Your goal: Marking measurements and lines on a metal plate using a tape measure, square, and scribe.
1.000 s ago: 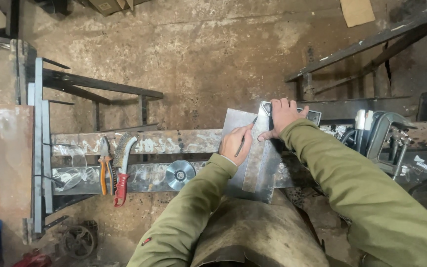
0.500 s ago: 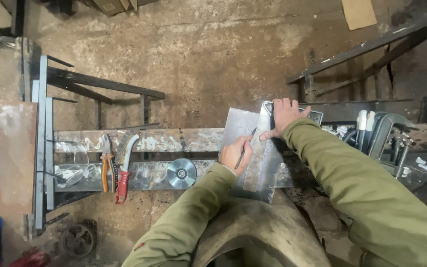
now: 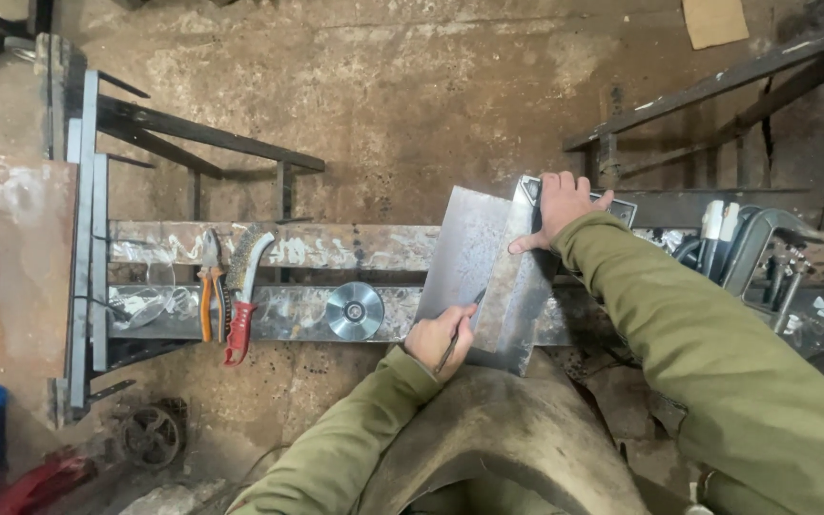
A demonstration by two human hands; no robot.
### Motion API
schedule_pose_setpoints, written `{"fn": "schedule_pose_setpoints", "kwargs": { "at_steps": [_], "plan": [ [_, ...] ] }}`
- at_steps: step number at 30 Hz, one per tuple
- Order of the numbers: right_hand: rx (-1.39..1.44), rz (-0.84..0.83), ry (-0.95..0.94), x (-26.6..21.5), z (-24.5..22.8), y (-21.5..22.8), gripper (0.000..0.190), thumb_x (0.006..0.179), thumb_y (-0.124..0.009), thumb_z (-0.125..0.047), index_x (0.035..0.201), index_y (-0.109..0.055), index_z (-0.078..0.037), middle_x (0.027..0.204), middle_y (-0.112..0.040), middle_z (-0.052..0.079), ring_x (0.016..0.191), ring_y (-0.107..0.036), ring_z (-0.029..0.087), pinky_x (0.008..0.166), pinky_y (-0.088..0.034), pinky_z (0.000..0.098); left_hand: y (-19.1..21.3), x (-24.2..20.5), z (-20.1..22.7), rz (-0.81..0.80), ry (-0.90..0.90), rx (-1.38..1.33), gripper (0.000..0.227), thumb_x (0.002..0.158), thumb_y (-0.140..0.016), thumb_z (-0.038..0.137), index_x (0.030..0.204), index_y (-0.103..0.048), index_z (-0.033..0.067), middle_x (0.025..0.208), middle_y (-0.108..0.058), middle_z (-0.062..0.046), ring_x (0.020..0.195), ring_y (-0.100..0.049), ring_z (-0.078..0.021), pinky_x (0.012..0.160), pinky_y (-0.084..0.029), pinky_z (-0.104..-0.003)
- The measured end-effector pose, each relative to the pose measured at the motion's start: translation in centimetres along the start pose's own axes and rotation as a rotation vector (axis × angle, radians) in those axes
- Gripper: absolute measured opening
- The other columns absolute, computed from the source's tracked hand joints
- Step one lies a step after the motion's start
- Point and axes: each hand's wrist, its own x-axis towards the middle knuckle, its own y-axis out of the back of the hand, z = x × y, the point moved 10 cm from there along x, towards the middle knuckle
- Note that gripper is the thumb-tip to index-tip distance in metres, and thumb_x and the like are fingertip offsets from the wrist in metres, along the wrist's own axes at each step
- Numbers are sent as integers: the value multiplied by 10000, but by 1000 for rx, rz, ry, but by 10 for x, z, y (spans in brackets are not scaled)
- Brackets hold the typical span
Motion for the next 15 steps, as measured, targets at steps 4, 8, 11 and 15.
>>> {"fn": "schedule_pose_setpoints", "kwargs": {
  "at_steps": [4, 8, 11, 15],
  "plan": [
    [-1, 13, -29, -9, 0, 5, 1387, 413, -937, -726, 1519, -361, -118, 1516, -407, 102, 1442, -351, 340, 1125, -236, 763, -3, -18, -8, -16, 23, 61, 208, 955, -610, 208, 1113, -721, 130, 774, -729, -195, 689, -708, -405, 648, -562, -507],
    [5, 45, 16, 4, 2, -2, 1377, 413, -940, -719, 1519, -370, -129, 1509, -409, 114, 1430, -340, 375, 1106, -223, 779, 6, -17, 1, 15, 27, 97, 221, 947, -634, 210, 1130, -727, 128, 745, -711, -202, 684, -698, -409, 637, -563, -506],
    [16, 58, -3, 2, 4, -2, 1392, 385, -935, -738, 1509, -385, -129, 1503, -420, 112, 1433, -356, 355, 1106, -244, 778, 5, -19, 5, 13, -1, 4, 223, 953, -619, 192, 1136, -722, 118, 770, -714, -188, 701, -713, -388, 630, -573, -488],
    [-5, 77, 16, 7, 7, -3, 1405, 386, -934, -756, 1502, -378, -109, 1501, -409, 122, 1419, -356, 361, 1077, -249, 788, 4, -22, 4, 68, 13, 20, 216, 939, -635, 189, 1121, -729, 122, 766, -711, -188, 690, -706, -388, 611, -562, -487]
  ]
}}
